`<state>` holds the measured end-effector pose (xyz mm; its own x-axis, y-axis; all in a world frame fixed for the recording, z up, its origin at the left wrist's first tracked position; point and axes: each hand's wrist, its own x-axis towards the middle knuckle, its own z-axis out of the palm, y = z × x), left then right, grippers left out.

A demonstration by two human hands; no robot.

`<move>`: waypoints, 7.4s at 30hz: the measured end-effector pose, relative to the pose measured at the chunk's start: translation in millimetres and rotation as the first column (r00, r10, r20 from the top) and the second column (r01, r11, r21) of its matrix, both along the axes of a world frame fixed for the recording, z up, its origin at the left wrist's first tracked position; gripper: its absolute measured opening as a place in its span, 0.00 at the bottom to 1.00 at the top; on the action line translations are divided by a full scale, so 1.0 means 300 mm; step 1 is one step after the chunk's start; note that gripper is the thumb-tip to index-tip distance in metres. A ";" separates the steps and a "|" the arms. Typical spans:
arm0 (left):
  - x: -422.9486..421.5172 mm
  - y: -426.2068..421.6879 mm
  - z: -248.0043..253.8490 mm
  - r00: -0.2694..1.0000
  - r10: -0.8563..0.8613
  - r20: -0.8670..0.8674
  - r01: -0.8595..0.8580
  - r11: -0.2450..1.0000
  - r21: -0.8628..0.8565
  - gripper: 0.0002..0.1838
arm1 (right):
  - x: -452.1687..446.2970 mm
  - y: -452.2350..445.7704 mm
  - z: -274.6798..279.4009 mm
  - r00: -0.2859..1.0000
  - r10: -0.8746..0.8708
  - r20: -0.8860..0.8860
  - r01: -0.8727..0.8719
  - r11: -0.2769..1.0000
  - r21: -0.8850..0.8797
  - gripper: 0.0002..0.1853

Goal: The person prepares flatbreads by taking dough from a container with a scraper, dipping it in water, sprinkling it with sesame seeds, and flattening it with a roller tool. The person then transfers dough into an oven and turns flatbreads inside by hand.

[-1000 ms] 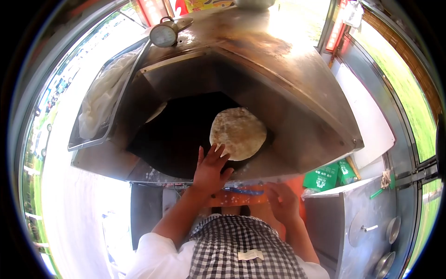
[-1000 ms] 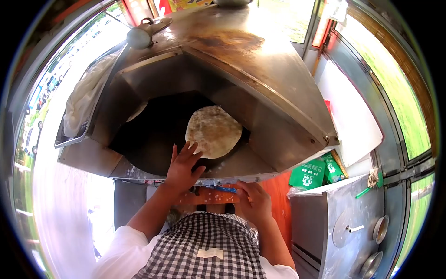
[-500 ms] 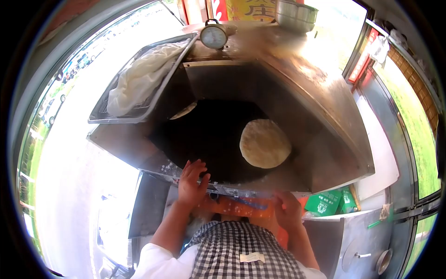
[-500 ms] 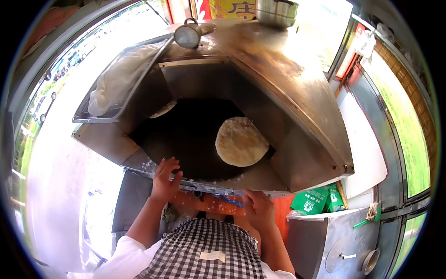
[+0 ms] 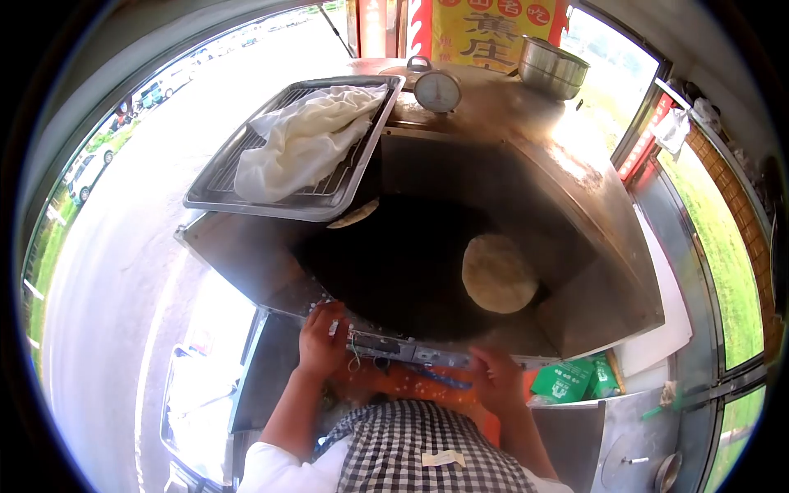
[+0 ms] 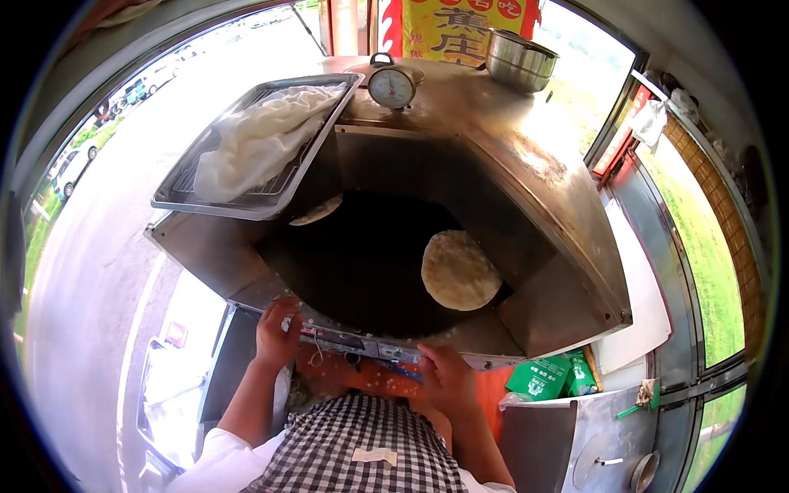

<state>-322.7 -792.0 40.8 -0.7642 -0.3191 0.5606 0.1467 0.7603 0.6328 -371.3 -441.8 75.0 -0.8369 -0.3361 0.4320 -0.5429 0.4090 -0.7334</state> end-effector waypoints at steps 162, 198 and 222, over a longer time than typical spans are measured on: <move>-0.455 0.619 -0.002 0.807 -0.457 0.373 0.584 0.709 -0.395 0.23 | 0.225 0.416 -0.122 0.847 -0.487 0.214 0.484 0.872 0.068 0.10; -0.077 0.350 -0.007 0.976 -0.169 0.140 0.199 0.952 -0.235 0.19 | 0.061 0.373 -0.176 0.981 -0.149 0.122 0.150 0.989 0.000 0.12; -0.144 0.229 0.041 0.926 -0.378 0.025 0.376 0.910 -0.174 0.20 | 0.142 0.244 -0.136 0.944 -0.322 0.075 0.318 0.946 0.056 0.11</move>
